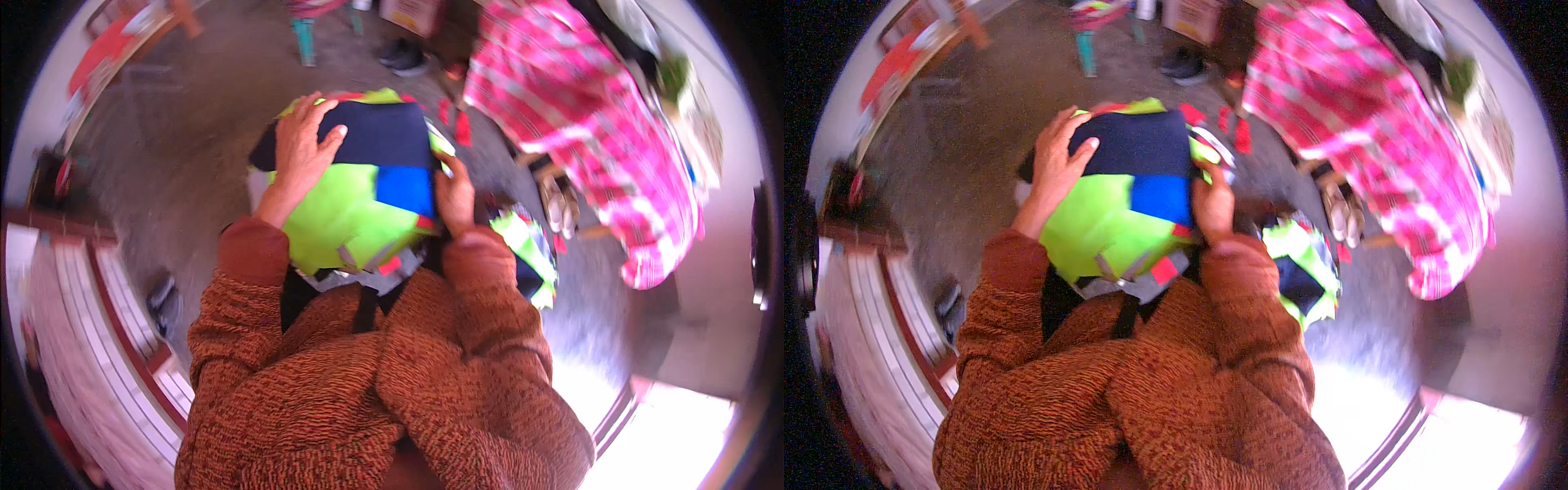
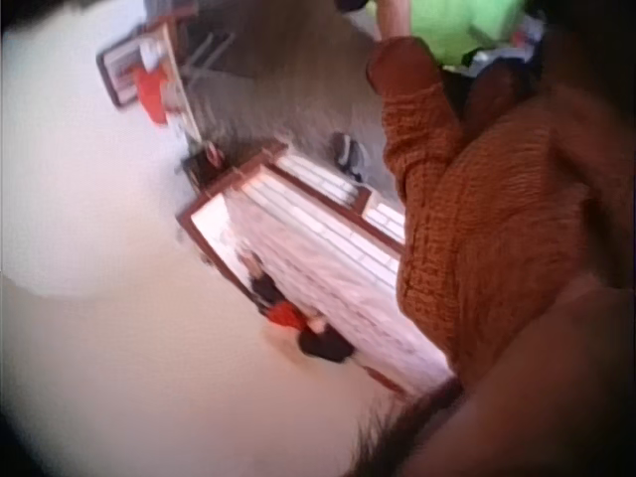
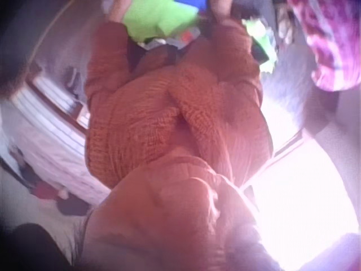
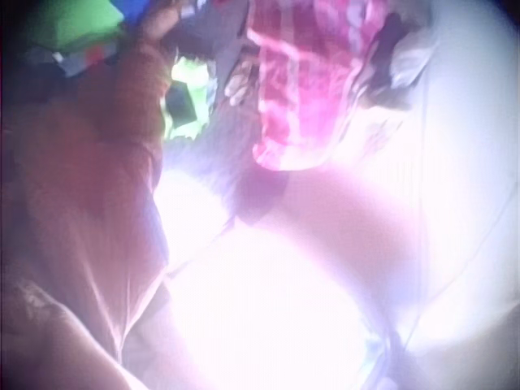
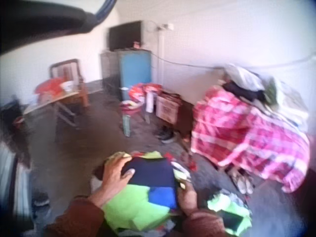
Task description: The person sits on the floor and assembles a spherical decoration by attaching colorful fabric pieces to a base. They pick up individual pieces, fold or position them, and press them onto the surface, gradually covering the sphere with green, red, blue, and black fabric.
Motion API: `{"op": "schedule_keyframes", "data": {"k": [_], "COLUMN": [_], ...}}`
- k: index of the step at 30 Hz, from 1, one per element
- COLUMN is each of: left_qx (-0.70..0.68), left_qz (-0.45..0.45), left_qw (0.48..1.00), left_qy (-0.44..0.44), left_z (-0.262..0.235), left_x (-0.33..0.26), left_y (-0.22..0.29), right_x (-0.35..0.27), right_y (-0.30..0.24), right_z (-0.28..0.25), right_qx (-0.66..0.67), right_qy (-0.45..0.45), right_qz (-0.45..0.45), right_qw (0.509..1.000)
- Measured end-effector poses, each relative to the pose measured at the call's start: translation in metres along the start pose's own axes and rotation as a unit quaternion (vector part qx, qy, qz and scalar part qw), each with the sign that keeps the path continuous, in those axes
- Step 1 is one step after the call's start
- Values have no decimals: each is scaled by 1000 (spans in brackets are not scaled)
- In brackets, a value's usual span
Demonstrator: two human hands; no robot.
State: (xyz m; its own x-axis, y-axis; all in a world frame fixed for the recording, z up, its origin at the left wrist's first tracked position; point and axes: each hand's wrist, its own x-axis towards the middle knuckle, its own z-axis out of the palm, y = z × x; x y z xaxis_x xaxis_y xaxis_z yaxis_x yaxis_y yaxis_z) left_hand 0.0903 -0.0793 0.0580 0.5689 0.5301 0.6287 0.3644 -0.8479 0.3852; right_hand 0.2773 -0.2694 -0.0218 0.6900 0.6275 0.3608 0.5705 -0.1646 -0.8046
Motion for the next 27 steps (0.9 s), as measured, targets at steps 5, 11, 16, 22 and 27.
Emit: {"op": "schedule_keyframes", "data": {"k": [5,11,16,22,27], "left_qx": [129,195,191,181,182], "left_qz": [39,52,40,43,48], "left_qw": [974,952,950,949,947], "left_qy": [-183,-229,-243,-254,-260], "left_z": [55,63,60,63,62], "left_x": [-14,-15,-16,-13,-9], "left_y": [32,34,37,40,43], "right_x": [-1,-2,-23,-135,-233], "right_y": [11,19,69,197,280], "right_z": [3,-30,-78,-130,-127], "right_qx": [54,246,342,356,342], "right_qy": [33,119,151,208,295], "right_qz": [-7,13,103,356,521], "right_qw": [998,962,922,838,724]}}
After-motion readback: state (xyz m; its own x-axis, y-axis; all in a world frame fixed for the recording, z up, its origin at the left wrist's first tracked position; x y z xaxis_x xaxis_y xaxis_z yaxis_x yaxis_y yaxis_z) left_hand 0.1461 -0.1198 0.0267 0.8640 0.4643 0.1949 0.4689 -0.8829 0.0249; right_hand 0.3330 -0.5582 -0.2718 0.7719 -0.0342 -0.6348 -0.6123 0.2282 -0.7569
